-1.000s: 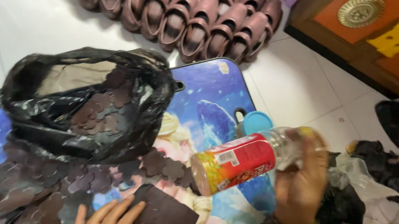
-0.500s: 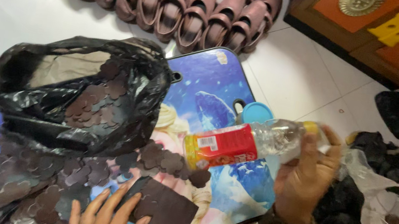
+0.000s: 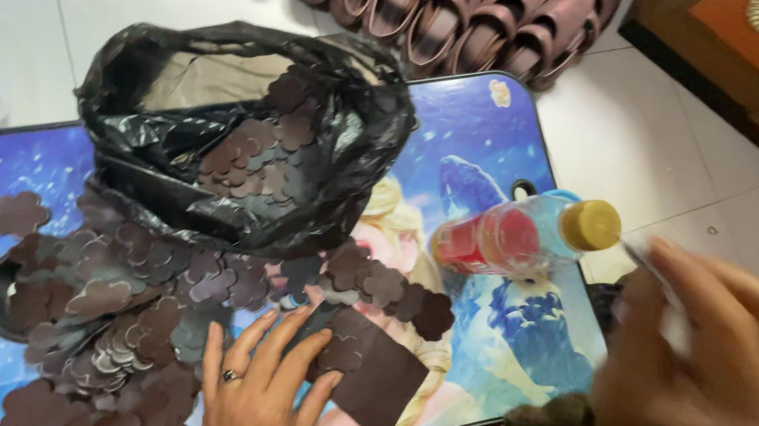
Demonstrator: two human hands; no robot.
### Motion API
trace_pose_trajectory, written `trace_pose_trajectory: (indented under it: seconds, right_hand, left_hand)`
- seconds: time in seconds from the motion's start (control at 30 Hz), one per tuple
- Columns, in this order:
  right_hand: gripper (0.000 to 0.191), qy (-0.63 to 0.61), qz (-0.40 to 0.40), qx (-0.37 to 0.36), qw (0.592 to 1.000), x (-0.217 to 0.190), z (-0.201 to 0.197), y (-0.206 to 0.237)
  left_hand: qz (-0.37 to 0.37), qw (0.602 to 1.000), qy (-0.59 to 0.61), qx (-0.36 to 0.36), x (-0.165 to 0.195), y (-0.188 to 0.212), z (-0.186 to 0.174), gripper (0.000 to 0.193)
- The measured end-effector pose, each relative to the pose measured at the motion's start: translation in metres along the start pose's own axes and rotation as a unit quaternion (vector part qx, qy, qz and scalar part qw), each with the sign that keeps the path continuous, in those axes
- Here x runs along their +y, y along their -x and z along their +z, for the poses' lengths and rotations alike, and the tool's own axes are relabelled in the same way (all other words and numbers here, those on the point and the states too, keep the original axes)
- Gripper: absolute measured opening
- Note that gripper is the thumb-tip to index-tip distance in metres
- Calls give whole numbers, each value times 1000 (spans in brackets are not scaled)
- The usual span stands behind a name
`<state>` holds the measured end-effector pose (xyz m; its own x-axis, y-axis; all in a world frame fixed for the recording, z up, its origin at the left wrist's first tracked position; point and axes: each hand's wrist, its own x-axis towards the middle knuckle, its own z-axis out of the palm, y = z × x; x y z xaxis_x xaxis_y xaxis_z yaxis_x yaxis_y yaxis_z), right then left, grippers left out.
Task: The person repeatedly rubs small flower-shaped brown leather pieces against a rectangular sanding block on a table. The person picks up each piece, rubs it on the block, and places it into a black plastic bag. The process is repeated continuously throughout the clip.
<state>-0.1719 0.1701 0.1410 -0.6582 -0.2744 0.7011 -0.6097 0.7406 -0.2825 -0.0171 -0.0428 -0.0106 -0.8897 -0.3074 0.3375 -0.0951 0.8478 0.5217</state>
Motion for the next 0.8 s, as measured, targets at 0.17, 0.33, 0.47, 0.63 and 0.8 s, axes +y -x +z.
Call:
trace_pose_trajectory:
  seconds: [0.17,0.33,0.47,0.63,0.8]
  right_hand:
    - [28,-152,-29,-173,973,-29,13,34]
    - [34,-247,-64,-328,910,-46,74,65]
    - [38,-207,-99,-296,927,-52,92,79]
    - [37,-170,-136,-288,932,-55,97,82]
    - [37,-128,-124,-318,931,-50,85,81]
  left_hand:
    - [-22,1000,22,-5,4,-3,-3,35]
    - [-13,1000,20,-1,3,-4,-6,32]
    - [8,1000,6,24,6,-3,-10,23]
    - [46,996,-56,46,9,-1,-12,16]
    - [64,994,-73,51,8,-1,-9,13]
